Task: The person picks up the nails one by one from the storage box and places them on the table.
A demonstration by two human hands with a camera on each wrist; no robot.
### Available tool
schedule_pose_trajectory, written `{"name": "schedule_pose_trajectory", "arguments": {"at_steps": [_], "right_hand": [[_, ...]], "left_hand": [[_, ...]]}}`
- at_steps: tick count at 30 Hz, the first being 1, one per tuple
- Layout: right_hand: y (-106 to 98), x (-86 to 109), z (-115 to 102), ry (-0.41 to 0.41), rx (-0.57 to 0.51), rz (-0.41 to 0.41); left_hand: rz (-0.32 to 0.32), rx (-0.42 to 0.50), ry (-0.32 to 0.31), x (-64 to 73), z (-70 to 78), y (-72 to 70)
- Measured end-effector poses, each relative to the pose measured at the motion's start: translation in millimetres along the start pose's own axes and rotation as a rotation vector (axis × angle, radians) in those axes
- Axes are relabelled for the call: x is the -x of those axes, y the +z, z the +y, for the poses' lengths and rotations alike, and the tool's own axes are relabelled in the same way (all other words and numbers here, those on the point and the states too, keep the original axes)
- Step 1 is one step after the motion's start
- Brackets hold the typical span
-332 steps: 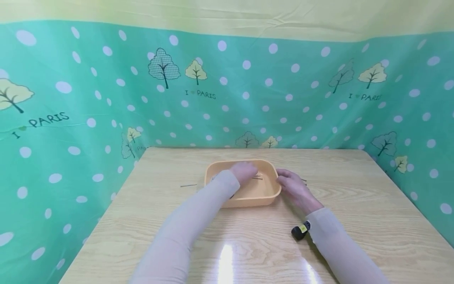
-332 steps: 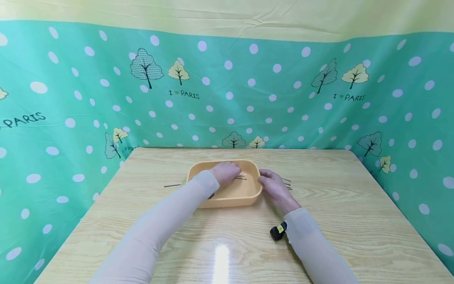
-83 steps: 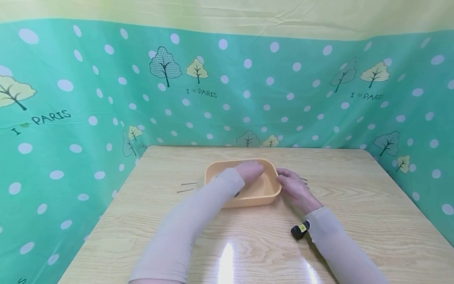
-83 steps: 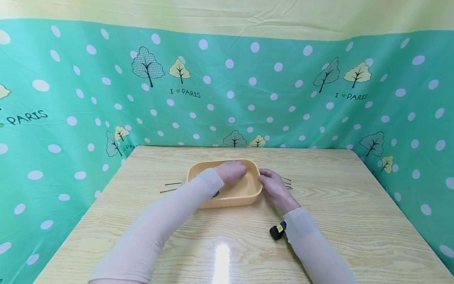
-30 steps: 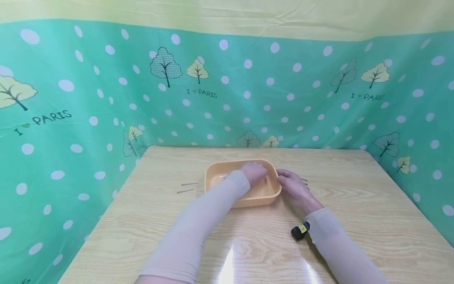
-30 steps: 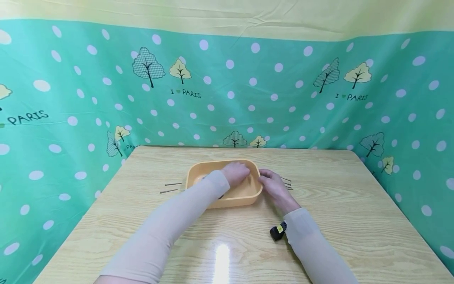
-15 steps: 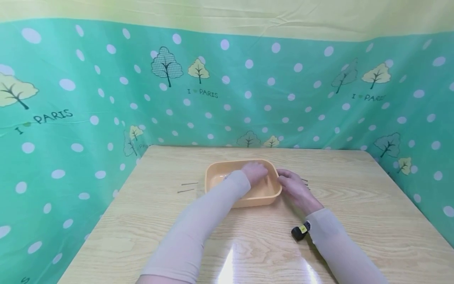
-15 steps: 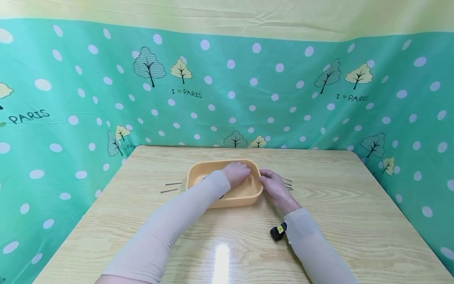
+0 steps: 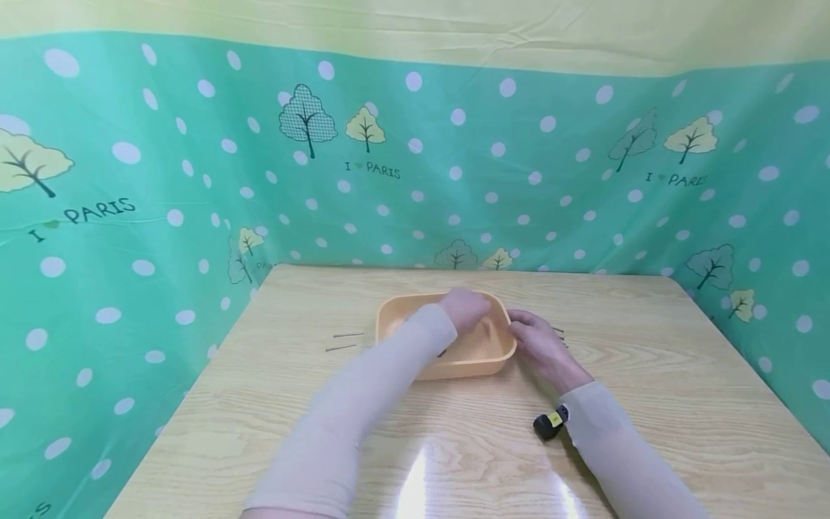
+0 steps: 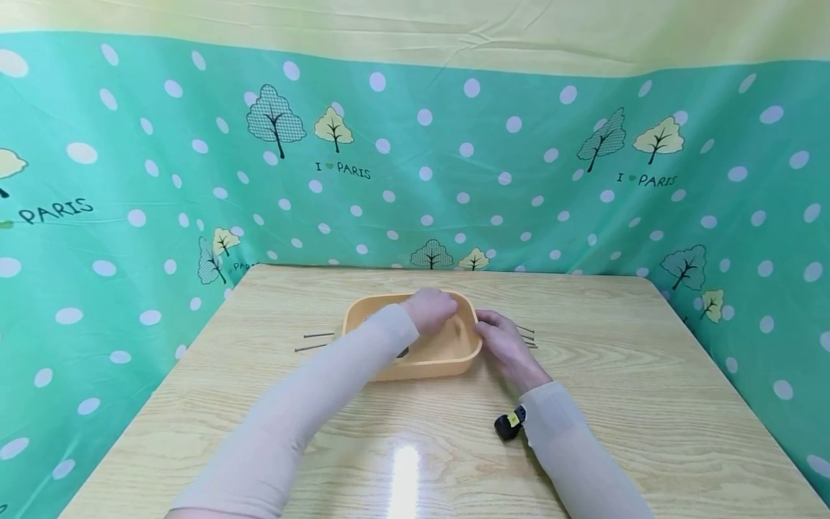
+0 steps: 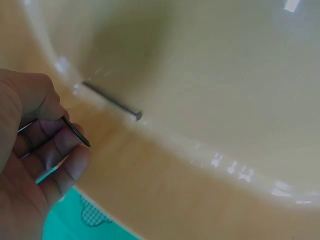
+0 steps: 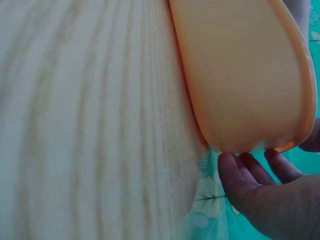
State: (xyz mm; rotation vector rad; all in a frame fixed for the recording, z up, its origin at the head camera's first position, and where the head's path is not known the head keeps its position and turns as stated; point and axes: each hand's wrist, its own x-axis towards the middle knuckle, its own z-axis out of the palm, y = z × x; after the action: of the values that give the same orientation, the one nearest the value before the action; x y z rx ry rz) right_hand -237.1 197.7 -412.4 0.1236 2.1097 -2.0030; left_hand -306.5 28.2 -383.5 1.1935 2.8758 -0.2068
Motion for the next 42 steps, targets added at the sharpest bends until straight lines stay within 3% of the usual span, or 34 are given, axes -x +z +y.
{"name": "schedule_pose_trajectory", "arguments": {"at_steps": [2,3,6,10,20,38,42], "right_hand": [[0,-0.6,0,-0.001,-0.002,0.004],[0,-0.8,1,-0.001,-0.002,0.005],[0,-0.9,1,-0.001,0.006,0.008],[1,-0.8,0,0.002,0.012,0.01],[1,0.6,-2,0.037,0.01,0.022],[1,-2.2,1,0.02,0.022,0.032],[2,-1.9,2,0.017,0.022,0.027]], "left_hand": [[0.005,0.006,-0.005,2.8,-0.8,-5.9],[0.013,-0.066,0.031,3.5,-1.2,-8.7],[0.005,-0.08,0.037,7.8,-2.3,-16.7],[-0.009,-0.061,0.034,15.4,-4.4,-25.7],[0.028,-0.02,0.061,42.0,-6.9,-43.0],[0.124,-0.007,0.082,92.3,-15.2,-43.3],[0.11,-0.026,0.055,102.9,-21.0,-40.3]]}}
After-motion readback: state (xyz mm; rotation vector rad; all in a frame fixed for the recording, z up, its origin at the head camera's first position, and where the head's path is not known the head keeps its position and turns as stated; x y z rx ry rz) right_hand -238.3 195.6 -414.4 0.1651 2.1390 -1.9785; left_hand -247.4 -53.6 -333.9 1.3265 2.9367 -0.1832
